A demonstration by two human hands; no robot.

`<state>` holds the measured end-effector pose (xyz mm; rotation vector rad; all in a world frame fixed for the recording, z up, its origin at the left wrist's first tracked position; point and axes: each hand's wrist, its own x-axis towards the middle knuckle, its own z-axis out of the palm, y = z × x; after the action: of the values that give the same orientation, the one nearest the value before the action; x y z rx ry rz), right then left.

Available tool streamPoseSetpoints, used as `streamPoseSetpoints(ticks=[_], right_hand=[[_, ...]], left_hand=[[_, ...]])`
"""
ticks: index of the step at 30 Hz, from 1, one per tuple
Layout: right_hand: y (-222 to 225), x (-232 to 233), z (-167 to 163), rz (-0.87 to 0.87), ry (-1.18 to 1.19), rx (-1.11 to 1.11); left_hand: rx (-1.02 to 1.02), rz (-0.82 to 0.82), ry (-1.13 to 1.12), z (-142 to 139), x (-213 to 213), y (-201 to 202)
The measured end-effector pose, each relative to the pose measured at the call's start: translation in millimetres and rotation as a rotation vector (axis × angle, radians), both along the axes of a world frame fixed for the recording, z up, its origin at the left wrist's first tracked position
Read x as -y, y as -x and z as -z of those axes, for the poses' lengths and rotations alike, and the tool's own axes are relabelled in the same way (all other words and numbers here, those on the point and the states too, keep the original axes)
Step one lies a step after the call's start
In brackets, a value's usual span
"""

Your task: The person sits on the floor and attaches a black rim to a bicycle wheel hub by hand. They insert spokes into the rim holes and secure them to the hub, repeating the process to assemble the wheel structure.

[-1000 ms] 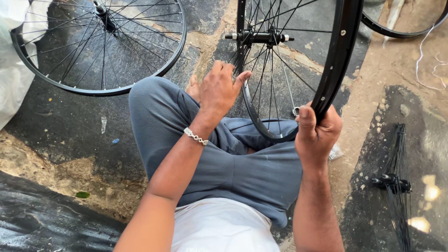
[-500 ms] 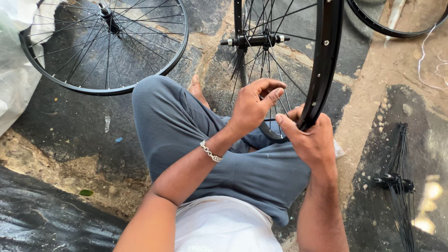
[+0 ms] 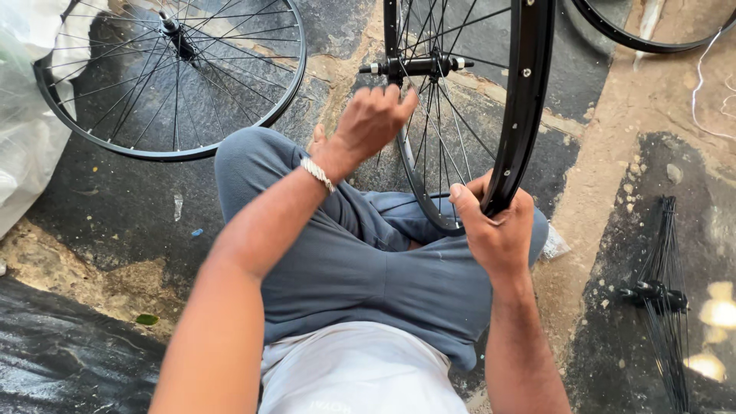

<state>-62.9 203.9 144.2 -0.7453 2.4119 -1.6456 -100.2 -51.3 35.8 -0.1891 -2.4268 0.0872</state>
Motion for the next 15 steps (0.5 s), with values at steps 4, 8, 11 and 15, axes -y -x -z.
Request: streamPoseSetpoints(ticks=[4, 8, 11, 15], right_hand=[[-2, 2, 1, -0.008, 0.036, -0.012], [-1, 3, 2, 0.026, -0.006, -0.036], [1, 3, 3, 0.022, -0.011, -0.074], [3, 4, 6, 0.011, 0.032, -0.051]], left_hand=[[0.028, 0.008, 0.096, -7, 12, 15], [0.087, 0.031, 0.151, -10, 14, 21], [0.145, 0.046, 0.162, -12, 17, 24], [0.041, 0.070, 0.210, -10, 20, 24]])
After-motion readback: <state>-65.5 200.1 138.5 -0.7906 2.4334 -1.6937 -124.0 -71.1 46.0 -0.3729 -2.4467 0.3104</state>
